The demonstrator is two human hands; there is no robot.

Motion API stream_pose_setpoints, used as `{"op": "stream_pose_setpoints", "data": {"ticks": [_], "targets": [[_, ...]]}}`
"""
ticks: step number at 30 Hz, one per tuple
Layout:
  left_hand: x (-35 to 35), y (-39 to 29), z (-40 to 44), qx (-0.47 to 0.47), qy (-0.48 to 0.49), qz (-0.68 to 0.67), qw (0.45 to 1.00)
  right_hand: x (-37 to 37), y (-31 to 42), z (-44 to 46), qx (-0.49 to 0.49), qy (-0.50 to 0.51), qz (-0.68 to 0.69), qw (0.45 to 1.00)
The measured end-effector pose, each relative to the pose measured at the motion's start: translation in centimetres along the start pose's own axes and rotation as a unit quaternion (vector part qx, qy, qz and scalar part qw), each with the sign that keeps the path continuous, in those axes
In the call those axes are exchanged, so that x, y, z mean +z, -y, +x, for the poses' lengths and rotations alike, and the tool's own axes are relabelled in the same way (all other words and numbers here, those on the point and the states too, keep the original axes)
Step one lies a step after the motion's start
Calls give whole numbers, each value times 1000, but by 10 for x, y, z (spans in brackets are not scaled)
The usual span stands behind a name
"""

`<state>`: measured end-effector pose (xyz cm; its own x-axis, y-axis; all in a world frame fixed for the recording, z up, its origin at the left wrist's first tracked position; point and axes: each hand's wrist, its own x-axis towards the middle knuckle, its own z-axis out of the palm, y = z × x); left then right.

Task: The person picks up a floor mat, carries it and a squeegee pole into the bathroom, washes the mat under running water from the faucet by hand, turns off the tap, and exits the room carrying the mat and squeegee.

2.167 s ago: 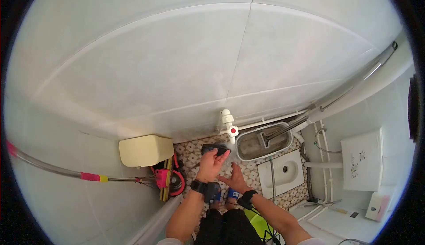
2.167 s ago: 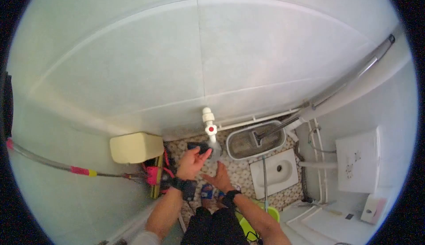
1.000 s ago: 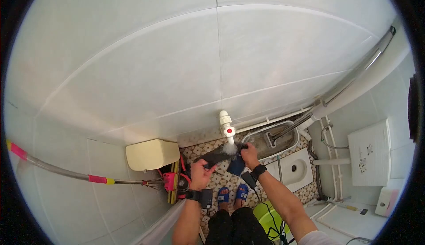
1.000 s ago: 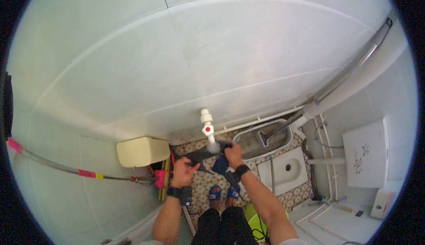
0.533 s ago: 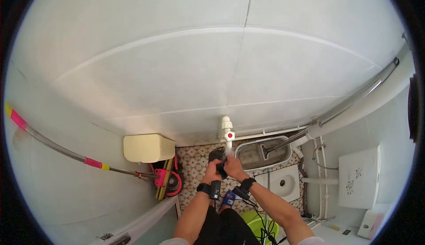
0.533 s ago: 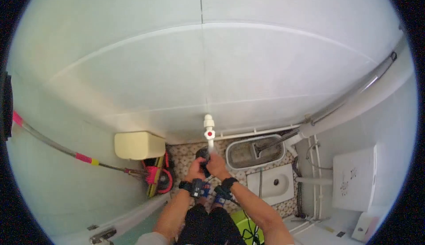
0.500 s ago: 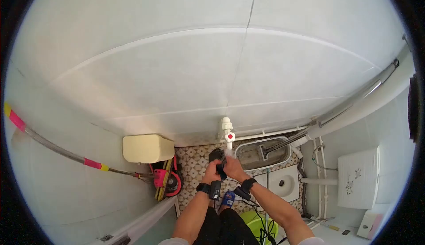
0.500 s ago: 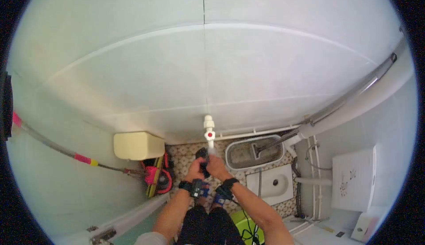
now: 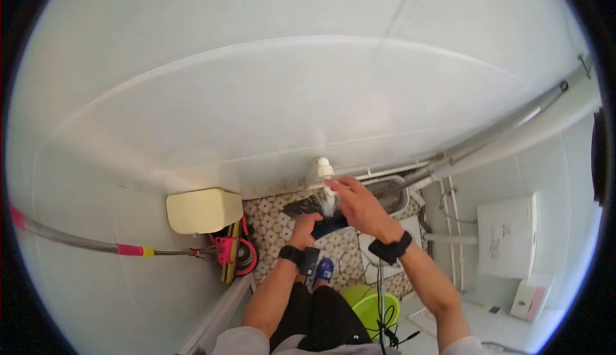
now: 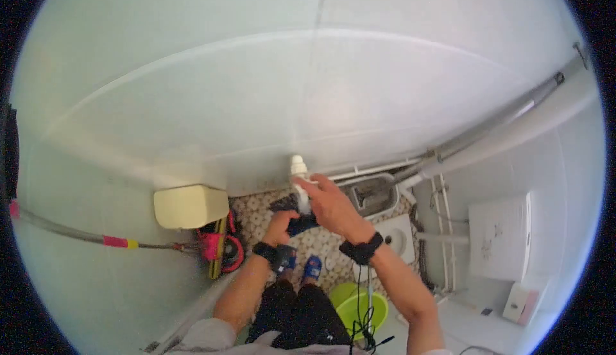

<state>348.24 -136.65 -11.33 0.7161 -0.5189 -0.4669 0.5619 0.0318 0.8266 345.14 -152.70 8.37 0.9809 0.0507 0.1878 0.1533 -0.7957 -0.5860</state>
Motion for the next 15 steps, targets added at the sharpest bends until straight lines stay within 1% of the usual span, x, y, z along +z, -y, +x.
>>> {"op": "stream_pose_setpoints", "data": {"ticks": [1,2,3,4,5,6,7,8,10,11,12,14,15], "targets": [[-7,-4,-11,176,28,115,977,2,-2,4,15,-7,3,1000],[-16,-6,-18,345,61,220,910,7,-6,6,-7,28,-67,997],[-32,15,-17,162,69,189,966,10,-8,9,-31,65,-137,988],[-51,42,-6,156,80,195,965,7,-6,14,-18,59,-135,989],[-69,71,8,62,64,159,983,2,-3,19,7,89,-126,988],[-60,48,0,-34,44,122,991,1,0,22,33,120,-115,986],[-49,27,-11,-235,-42,-92,967,8,-3,22,21,75,-127,989],[-52,29,-12,-243,-37,-83,966,11,1,23,33,73,-124,989],[-65,40,-5,-326,-39,-86,941,14,11,27,151,61,-138,977],[-70,54,-7,-230,-37,-21,972,24,5,26,163,2,-118,980],[-64,47,-13,-239,-31,-10,971,29,4,24,177,-2,-114,978],[-55,32,-22,-279,-76,-109,951,35,0,14,224,-55,-12,973],[-64,41,-19,-293,-76,-83,949,36,-8,5,234,-46,40,970]]}}
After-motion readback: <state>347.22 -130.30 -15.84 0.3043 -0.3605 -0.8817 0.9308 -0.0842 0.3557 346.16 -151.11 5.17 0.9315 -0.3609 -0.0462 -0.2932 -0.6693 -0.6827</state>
